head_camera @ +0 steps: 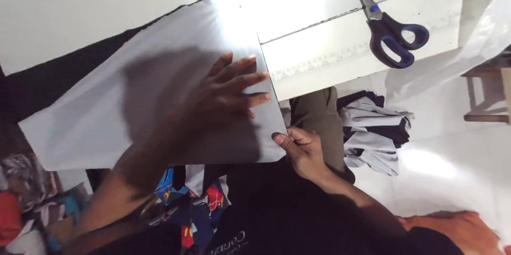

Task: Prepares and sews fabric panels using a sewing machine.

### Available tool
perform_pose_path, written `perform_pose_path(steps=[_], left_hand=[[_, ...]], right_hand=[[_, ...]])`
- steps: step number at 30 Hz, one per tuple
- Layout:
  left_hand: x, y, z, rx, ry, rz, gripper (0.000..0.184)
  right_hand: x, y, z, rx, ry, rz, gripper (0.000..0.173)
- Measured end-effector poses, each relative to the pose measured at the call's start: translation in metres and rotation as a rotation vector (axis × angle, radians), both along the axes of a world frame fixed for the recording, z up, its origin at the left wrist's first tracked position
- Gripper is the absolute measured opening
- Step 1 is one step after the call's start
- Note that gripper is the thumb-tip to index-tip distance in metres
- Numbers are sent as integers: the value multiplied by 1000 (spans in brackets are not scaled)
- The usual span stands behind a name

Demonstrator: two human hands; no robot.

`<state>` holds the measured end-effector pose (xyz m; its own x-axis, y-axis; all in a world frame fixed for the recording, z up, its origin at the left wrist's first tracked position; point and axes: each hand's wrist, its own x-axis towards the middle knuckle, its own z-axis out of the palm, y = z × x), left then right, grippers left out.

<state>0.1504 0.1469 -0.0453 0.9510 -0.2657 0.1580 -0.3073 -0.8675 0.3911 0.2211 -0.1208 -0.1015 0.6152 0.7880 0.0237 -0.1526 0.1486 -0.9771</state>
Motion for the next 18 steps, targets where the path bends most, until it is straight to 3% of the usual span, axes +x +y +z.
perform_pose_path(steps=[3, 5, 8, 12, 15, 18], left_hand=[[-1, 2, -4, 19, -15, -33, 34], [-1, 3, -6, 20, -25, -44, 34], [1, 4, -6, 3, -48, -49, 33], [2, 4, -4, -6, -36, -74, 34], [6, 9, -1, -82, -51, -14, 40], [20, 20, 9, -77, 54, 266, 59]], right_hand=[[2, -3, -7, -73, 10, 15, 23], [2, -5, -8, -141, -130, -38, 25], [10, -4, -1, -282, -738, -196, 16], [25, 16, 18, -420, -1240, -187, 35], [25, 28, 15, -482, -1341, -161, 44], [25, 29, 20, -510, -1357, -135, 51]])
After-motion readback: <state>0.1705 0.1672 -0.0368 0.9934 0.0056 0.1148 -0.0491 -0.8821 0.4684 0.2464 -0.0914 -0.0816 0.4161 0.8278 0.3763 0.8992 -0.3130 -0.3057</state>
